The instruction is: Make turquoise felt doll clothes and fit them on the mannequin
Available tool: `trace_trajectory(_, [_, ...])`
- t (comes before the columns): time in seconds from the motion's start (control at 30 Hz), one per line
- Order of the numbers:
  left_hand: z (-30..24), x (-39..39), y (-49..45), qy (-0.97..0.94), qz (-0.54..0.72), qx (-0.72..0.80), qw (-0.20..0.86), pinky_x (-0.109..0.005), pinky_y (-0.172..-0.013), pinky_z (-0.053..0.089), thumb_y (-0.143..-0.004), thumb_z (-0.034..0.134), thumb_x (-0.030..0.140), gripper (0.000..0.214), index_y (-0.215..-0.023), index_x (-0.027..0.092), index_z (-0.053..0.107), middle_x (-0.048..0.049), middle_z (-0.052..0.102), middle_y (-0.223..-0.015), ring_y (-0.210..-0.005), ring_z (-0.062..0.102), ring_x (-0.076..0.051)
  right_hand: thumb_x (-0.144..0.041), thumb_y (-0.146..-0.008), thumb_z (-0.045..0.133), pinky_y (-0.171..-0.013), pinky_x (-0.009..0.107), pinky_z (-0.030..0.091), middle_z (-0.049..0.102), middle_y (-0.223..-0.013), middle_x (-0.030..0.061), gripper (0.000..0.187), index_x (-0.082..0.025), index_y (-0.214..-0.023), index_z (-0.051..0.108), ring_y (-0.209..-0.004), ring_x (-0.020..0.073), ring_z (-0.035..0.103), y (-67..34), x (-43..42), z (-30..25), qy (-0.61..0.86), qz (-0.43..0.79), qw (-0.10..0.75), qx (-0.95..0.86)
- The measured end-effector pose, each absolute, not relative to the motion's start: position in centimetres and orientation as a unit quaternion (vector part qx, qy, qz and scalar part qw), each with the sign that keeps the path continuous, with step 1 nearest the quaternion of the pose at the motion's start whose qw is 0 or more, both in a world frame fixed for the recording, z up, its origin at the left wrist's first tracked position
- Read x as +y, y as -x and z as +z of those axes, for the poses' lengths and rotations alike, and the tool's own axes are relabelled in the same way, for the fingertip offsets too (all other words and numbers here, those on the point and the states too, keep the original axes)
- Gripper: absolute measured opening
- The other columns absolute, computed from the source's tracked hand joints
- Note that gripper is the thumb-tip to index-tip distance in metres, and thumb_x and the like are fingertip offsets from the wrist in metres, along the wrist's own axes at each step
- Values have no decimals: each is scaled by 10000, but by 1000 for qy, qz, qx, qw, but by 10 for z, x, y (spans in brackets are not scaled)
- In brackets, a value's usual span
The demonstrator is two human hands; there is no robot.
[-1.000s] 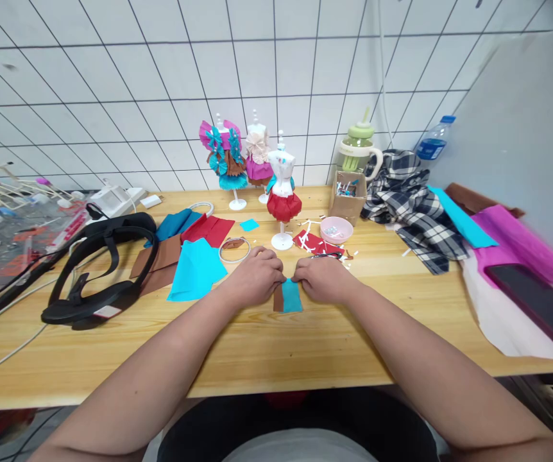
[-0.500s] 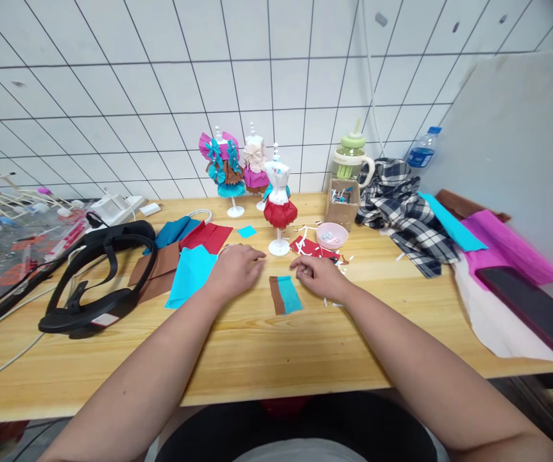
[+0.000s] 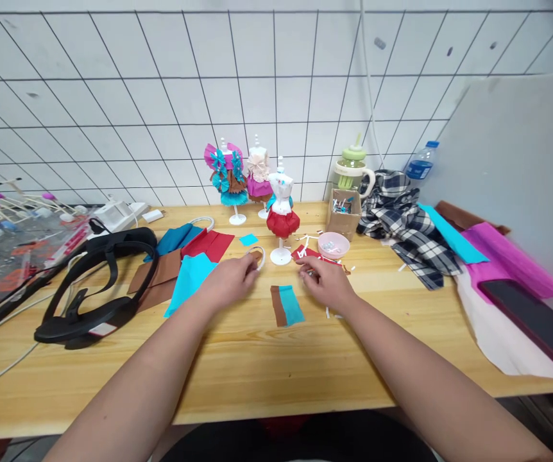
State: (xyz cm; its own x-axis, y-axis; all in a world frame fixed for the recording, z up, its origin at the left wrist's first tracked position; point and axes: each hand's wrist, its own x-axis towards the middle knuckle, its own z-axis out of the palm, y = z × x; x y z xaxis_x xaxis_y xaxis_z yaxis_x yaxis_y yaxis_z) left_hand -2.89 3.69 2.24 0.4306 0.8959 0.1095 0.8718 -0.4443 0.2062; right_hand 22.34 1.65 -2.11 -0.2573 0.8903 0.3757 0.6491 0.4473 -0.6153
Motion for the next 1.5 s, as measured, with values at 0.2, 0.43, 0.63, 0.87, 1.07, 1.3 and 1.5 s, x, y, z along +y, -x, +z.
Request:
trace_trajectory(0.2, [19, 9, -7, -877, 191, 410, 159, -281, -679, 424, -937, 441, 316, 136, -927, 209, 524, -29, 665, -868, -787, 608, -175, -309, -848, 606, -695, 277, 532, 642, -1232, 91, 398, -228, -1227, 515, -1049, 213, 651, -206, 1, -12, 422, 262, 420, -759])
trace_trajectory(0.43, [9, 8, -15, -895, 192, 375, 146, -297, -741, 425, -953, 410, 284, 185, -969, 199, 574, -55, 675, -946, -864, 609, -193, -303, -845, 640, -754, 296, 511, 711, -1056, 48, 266, -236, -1096, 583, -914, 196, 680, -203, 0, -14, 465, 259, 429, -730])
trace_trajectory(0.63, [10, 9, -13, -894, 174, 382, 159, -262, -643, 391, -945, 424, 275, 163, -895, 194, 557, -18, 636, -808, -722, 565, -156, -295, -834, 658, -691, 255, 480, 708, -841, 6, 153, -223, -966, 628, -756, 151, 654, -207, 3, -13, 469, 230, 409, -749])
trace_trajectory(0.87, [7, 9, -14, -890, 177, 390, 157, -266, -640, 377, -953, 405, 307, 193, -926, 194, 559, -24, 635, -808, -733, 562, -166, -319, -815, 666, -594, 248, 469, 699, -888, 15, 160, -213, -880, 565, -666, 135, 633, -209, 5, -18, 457, 265, 425, -735])
trace_trajectory(1.07, [11, 7, -14, -876, 174, 409, 188, -255, -599, 357, -965, 397, 360, 226, -970, 209, 565, 0, 635, -765, -681, 561, -153, -283, -833, 649, -615, 268, 504, 708, -945, 18, 192, -239, -1014, 604, -709, 151, 665, -205, 4, -20, 442, 268, 445, -731])
trace_trajectory(1.3, [9, 8, -13, -876, 194, 409, 167, -252, -605, 355, -960, 398, 329, 238, -972, 208, 603, -4, 675, -799, -711, 597, -150, -231, -869, 607, -639, 259, 482, 692, -870, -1, 41, -227, -907, 622, -711, 141, 643, -206, 4, -16, 429, 251, 442, -747])
trace_trajectory(1.5, [4, 9, -11, -877, 260, 402, 46, -273, -566, 308, -865, 497, 274, 230, -720, 204, 662, 4, 584, -567, -577, 523, -144, -259, -931, 509, -717, 295, 453, 587, -897, 51, 124, -200, -865, 596, -833, 178, 574, -205, 0, -11, 399, 156, 418, -801])
